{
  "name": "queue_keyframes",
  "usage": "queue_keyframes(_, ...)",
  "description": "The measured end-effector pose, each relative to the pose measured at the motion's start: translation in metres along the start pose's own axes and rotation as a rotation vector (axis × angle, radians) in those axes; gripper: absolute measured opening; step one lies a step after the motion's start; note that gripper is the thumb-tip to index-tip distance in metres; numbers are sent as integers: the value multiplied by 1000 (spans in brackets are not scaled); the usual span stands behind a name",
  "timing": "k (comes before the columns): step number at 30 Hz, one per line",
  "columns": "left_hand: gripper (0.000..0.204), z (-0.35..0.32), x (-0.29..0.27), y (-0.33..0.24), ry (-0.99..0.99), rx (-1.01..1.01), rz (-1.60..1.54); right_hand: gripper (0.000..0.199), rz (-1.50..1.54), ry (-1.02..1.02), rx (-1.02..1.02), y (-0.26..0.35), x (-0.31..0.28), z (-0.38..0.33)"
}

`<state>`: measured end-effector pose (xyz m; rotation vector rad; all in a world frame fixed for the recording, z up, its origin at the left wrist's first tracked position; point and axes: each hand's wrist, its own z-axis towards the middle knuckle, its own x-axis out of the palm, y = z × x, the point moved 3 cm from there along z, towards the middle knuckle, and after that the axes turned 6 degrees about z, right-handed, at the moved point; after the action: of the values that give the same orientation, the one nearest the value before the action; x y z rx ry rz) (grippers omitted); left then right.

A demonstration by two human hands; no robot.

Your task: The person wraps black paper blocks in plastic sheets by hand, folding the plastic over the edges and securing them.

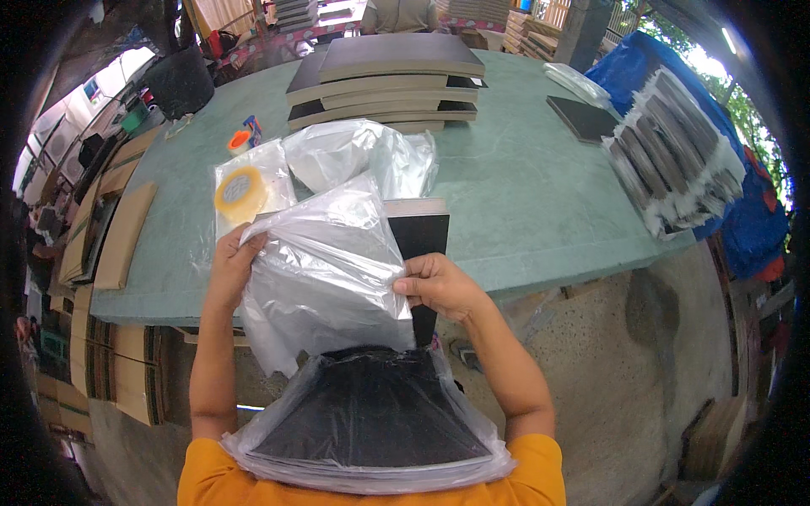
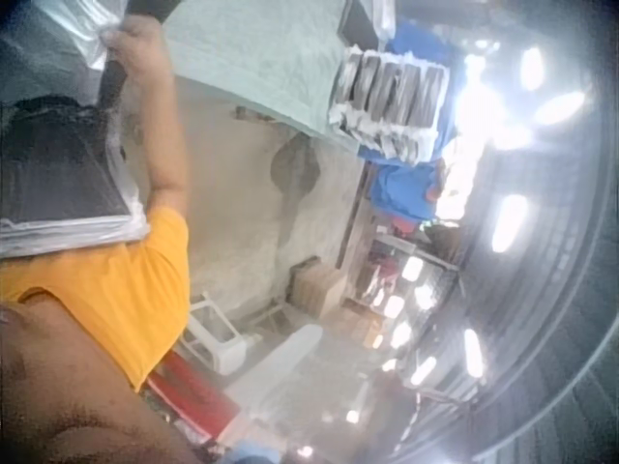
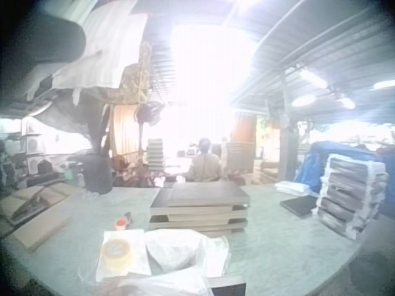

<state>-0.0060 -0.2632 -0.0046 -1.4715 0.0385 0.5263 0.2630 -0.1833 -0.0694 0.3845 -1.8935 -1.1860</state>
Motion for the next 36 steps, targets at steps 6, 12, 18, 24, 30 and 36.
queue_keyframes(6, 32, -39, 38, -42, -171, 417, 571, 16, -340, -220, -180, -5, 0, 8)
queue_keyframes(12, 50, -21, 84, -12, 233, 247, 191, 28, -452, -228, -298, 1, 9, 9)
queue_keyframes(18, 44, -12, 79, -15, 262, 175, 161, 22, -597, -234, -94, -7, 0, -2)
queue_keyframes(24, 42, -9, 75, -11, 283, 216, 194, 13, -422, -285, -148, 2, -5, -2)
queue_keyframes(30, 40, -19, 94, -45, 294, 239, 104, 19, -376, -199, -122, 0, 15, 9)
queue_keyframes(36, 23, -22, 55, 28, 380, 285, 169, 20, 727, 49, -332, 7, -21, -8)
